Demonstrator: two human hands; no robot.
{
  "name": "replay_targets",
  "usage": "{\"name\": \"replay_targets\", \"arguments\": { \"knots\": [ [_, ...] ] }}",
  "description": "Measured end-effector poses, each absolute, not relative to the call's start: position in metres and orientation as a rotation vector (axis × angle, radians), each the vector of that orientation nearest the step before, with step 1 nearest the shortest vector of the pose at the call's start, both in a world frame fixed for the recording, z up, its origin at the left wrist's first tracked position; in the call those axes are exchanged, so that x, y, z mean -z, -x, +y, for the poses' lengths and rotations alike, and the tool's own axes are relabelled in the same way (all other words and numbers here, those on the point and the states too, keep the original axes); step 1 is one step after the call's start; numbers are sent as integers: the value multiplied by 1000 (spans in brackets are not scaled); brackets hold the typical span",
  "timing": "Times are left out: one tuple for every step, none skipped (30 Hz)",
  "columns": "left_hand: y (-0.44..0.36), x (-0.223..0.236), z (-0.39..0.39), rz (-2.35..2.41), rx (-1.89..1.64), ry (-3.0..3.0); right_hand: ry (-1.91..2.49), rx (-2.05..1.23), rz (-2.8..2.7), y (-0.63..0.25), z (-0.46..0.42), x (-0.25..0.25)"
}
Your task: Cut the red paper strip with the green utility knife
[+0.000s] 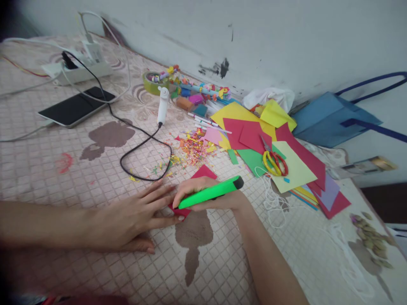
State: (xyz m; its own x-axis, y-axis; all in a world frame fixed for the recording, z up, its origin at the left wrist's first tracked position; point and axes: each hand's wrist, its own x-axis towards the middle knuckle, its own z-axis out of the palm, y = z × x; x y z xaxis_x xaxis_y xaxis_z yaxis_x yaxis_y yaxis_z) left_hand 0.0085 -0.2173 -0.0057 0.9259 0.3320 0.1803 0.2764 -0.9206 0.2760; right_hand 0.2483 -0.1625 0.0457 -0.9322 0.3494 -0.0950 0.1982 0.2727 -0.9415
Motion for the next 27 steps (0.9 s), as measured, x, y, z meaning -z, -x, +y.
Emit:
{"name": "replay_targets", "arguments": {
  "knots": [
    [-8,6,-217,453,-328,-2839,521,-1739,-2399,-248,-163,-45],
    [-8,5,-217,450,-327,-2837,520,-1737,-2397,-249,-163,-45],
    [-8,5,-217,450,-323,-2835,515,-1736,-2392,-249,-163,-44],
    [-9,4,-217,449,-320,-2833,510,-1736,-2387,-249,-163,-43],
    [-9,3,-217,450,-317,-2831,507,-1736,-2383,-250,-162,-42],
    [-9,2,-217,451,-318,-2829,504,-1737,-2379,-250,-162,-41],
    [-9,2,-217,452,-325,-2826,504,-1740,-2376,-251,-161,-41],
    [-9,1,-217,451,-331,-2823,504,-1749,-2372,-251,-161,-40],
    [-9,1,-216,450,-335,-2821,505,-1759,-2366,-251,-161,-39],
    [-8,1,-216,449,-332,-2819,505,-1768,-2362,-251,-161,-39],
    [-8,2,-216,450,-325,-2818,506,-1774,-2361,-251,-161,-39],
    [-8,2,-216,450,-318,-2817,506,-1774,-2363,-251,-161,-39],
    [-8,2,-216,451,-314,-2815,503,-1769,-2368,-251,-161,-39],
    [-8,3,-216,453,-317,-2813,500,-1763,-2374,-252,-160,-39],
    [-8,3,-216,452,-327,-2810,497,-1757,-2379,-251,-160,-39],
    [-8,3,-216,450,-341,-2806,493,-1755,-2380,-251,-160,-40],
    [-7,3,-216,448,-355,-2803,491,-1757,-2378,-251,-160,-40],
    [-7,3,-216,444,-364,-2802,490,-1762,-2373,-251,-159,-40],
    [-7,3,-216,441,-369,-2802,492,-1771,-2368,-251,-159,-40],
    [-7,3,-216,440,-372,-2805,493,-1781,-2364,-250,-159,-40],
    [-7,3,-216,443,-372,-2809,496,-1791,-2360,-250,-158,-41],
    [-7,3,-216,448,-369,-2813,500,-1799,-2358,-249,-158,-41],
    [-6,3,-216,451,-363,-2817,502,-1805,-2357,-249,-158,-41],
    [-6,3,-216,457,-355,-2819,506,-1810,-2354,-249,-158,-42],
    [-6,3,-217,462,-346,-2819,512,-1812,-2350,-249,-158,-42],
    [-6,3,-217,465,-335,-2819,516,-1814,-2344,-249,-158,-42],
    [-6,3,-217,466,-325,-2819,515,-1818,-2341,-249,-158,-42]
  ]
}}
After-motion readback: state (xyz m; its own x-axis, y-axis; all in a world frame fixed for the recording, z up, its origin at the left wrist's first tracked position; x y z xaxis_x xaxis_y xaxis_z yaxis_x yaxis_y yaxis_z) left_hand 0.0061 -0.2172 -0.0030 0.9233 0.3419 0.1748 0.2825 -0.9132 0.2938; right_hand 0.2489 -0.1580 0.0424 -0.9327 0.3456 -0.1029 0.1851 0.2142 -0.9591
